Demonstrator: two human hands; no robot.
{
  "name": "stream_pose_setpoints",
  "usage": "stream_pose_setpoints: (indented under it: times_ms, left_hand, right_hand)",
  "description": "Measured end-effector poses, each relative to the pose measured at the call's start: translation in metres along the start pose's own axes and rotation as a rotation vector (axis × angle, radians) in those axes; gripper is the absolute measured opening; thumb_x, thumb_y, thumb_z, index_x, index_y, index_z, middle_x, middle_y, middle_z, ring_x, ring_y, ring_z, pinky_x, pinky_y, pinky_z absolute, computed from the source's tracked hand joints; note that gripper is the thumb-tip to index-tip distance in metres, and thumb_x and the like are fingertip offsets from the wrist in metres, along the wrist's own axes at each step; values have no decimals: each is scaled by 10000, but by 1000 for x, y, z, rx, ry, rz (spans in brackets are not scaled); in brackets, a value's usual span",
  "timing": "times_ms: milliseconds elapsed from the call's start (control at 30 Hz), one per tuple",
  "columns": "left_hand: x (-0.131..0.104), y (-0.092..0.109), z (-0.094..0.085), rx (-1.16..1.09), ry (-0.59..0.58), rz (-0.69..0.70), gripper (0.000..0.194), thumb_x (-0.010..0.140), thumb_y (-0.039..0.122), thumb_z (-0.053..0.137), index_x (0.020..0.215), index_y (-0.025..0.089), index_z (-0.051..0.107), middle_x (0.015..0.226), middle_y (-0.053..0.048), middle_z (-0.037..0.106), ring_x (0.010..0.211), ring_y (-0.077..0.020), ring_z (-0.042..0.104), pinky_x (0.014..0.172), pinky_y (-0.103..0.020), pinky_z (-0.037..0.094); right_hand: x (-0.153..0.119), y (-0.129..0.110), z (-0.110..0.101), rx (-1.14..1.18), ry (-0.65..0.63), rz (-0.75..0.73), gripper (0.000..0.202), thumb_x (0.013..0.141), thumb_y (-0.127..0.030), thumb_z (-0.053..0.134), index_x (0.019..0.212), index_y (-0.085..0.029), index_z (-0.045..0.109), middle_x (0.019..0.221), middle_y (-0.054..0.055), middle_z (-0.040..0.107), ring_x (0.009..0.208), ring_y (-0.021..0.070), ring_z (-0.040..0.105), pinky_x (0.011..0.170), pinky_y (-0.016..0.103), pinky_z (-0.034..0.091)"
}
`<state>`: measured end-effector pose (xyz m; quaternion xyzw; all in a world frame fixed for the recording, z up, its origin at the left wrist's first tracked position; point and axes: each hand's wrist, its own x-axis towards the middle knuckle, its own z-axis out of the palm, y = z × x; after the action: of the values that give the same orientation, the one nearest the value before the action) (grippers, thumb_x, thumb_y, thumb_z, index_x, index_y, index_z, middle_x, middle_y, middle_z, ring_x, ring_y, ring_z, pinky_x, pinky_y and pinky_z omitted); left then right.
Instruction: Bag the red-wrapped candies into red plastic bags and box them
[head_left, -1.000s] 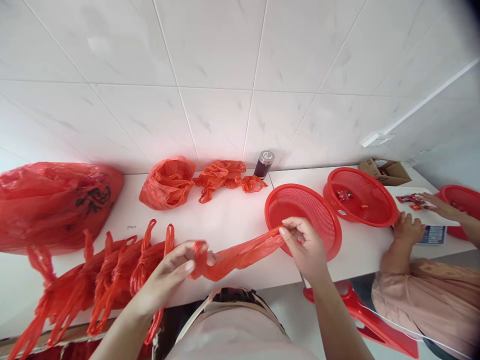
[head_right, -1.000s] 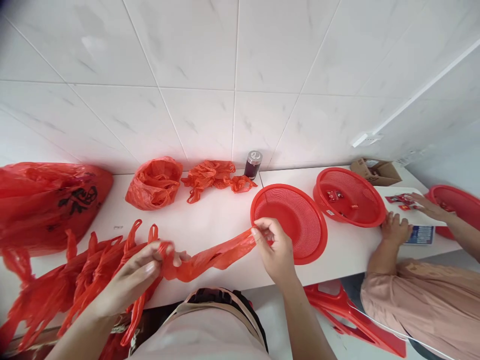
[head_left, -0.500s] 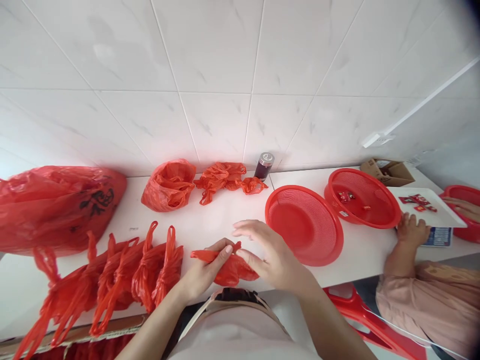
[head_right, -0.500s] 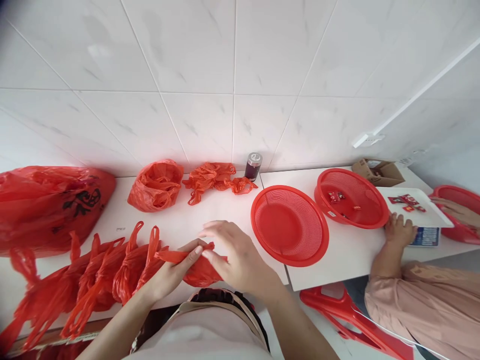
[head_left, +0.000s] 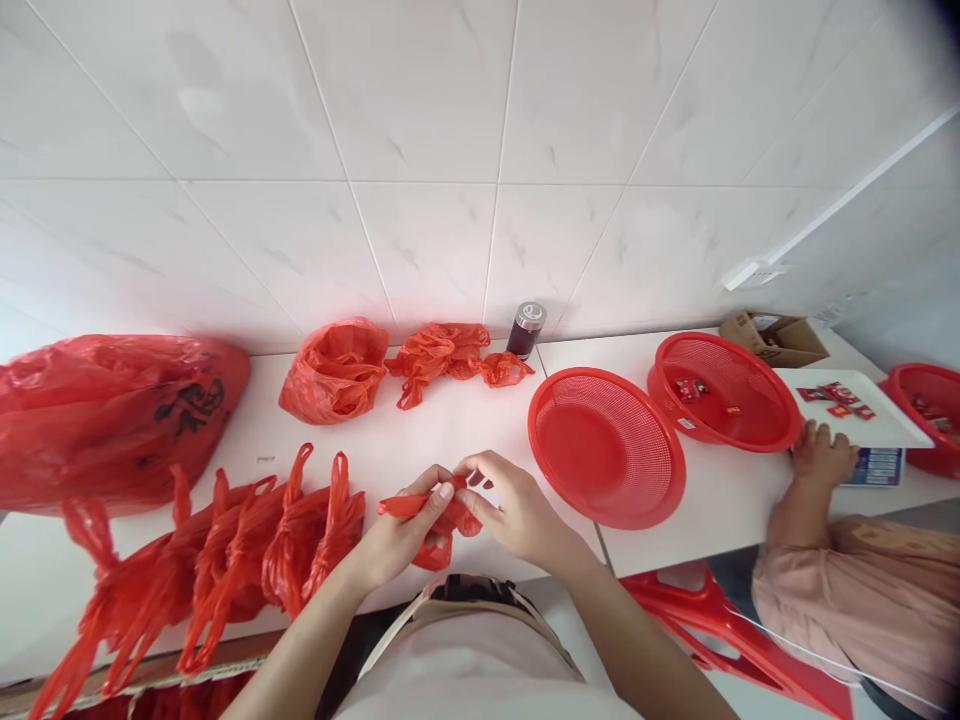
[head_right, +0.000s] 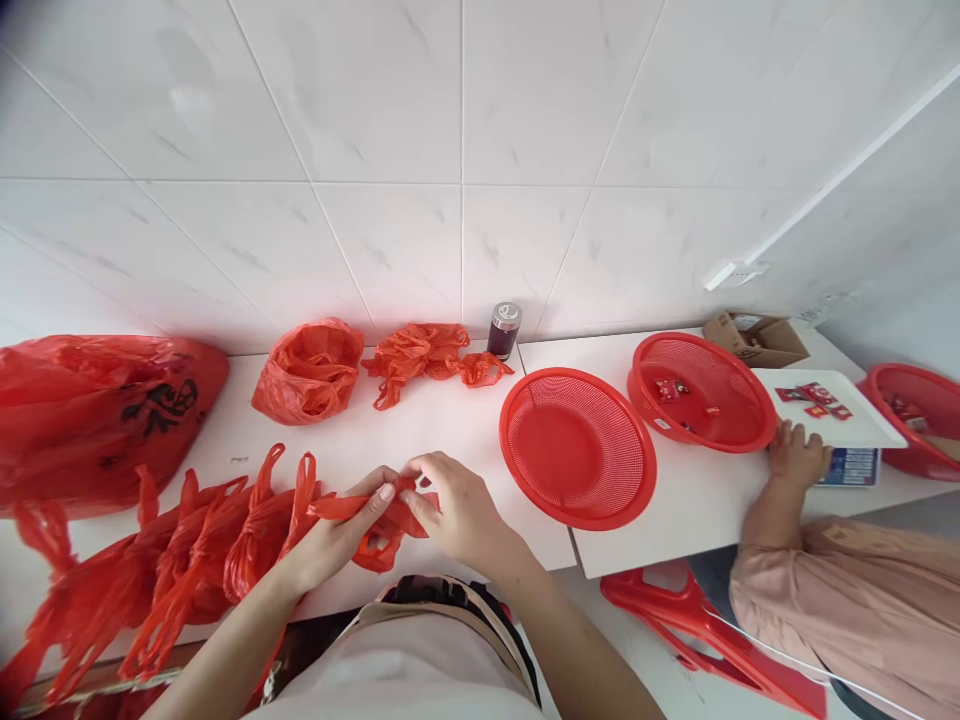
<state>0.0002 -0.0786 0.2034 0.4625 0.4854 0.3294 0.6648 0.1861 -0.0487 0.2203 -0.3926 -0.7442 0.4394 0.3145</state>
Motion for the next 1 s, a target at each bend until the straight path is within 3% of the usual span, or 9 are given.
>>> stream_pose_setpoints:
  times_ms: [167,267,367,533,633,733,867,933,1000]
  left_hand:
    - [-2,-1,-8,32,71,20,319,965,495,372,876,210,486,631,30,591,571,-114,497,578,-232,395]
    - [-4,4,-10,89,68,48,346,966,462,395,800,192,533,714,10,606,646,-120,506,644,-239,413]
    - [-2,6,-6,87,21,59,334,961,460,405,835,190,557,737,14,586,678,-131,511,679,-253,428]
    - [1,8,-2,116,38,62,358,968,469,373,894,188,582,738,17,580,687,-134,501,677,-255,418]
    - [-3,14,-7,150,34,58,352,957,447,417,919,175,638,756,3,588,691,-133,492,666,-250,413]
    - [-7,20,-9,216,-76,52,281,928,378,502,973,177,693,791,-25,638,721,-149,538,686,-260,434]
    - [-6,18,-7,296,-174,171,207,878,214,515,871,166,717,913,-72,687,839,-189,618,770,-292,472]
    - [-4,11,-5,402,-84,225,205,810,101,484,767,165,673,820,-50,676,759,-167,614,718,-275,470]
    - [-1,1,-2,534,88,272,208,736,31,460,746,178,606,747,-13,637,682,-143,582,656,-252,449]
  right_hand:
    - [-2,-9,-11,189,342,18,50,926,-248,531,893,-227,561,808,-10,622,761,123,586,722,255,469]
    - [-4,-17,-19,176,199,12,67,914,-266,562,966,-235,589,915,9,644,866,137,603,787,265,476]
    - [-2,-11,-10,74,56,4,172,881,-279,613,1044,-227,598,1014,34,649,955,163,598,855,297,467]
    - [-4,-5,-7,120,207,20,108,937,-283,525,871,-222,584,816,1,622,773,133,581,742,269,463]
    - [-7,-11,-19,169,42,-60,94,916,-308,566,887,-230,609,1023,35,615,959,161,585,858,297,459]
    - [-5,-7,-16,272,-98,-63,191,966,-357,468,946,-232,612,1218,60,566,1103,177,557,949,333,435]
    - [1,14,7,295,-111,72,308,1010,-417,322,1045,-222,557,947,28,616,827,134,584,762,274,462]
    - [2,22,17,221,-129,115,319,1007,-436,326,1042,-222,560,775,-16,566,677,115,516,639,239,414]
    - [2,26,23,200,-129,160,341,1007,-448,316,1067,-228,569,700,-39,515,601,103,447,583,230,366]
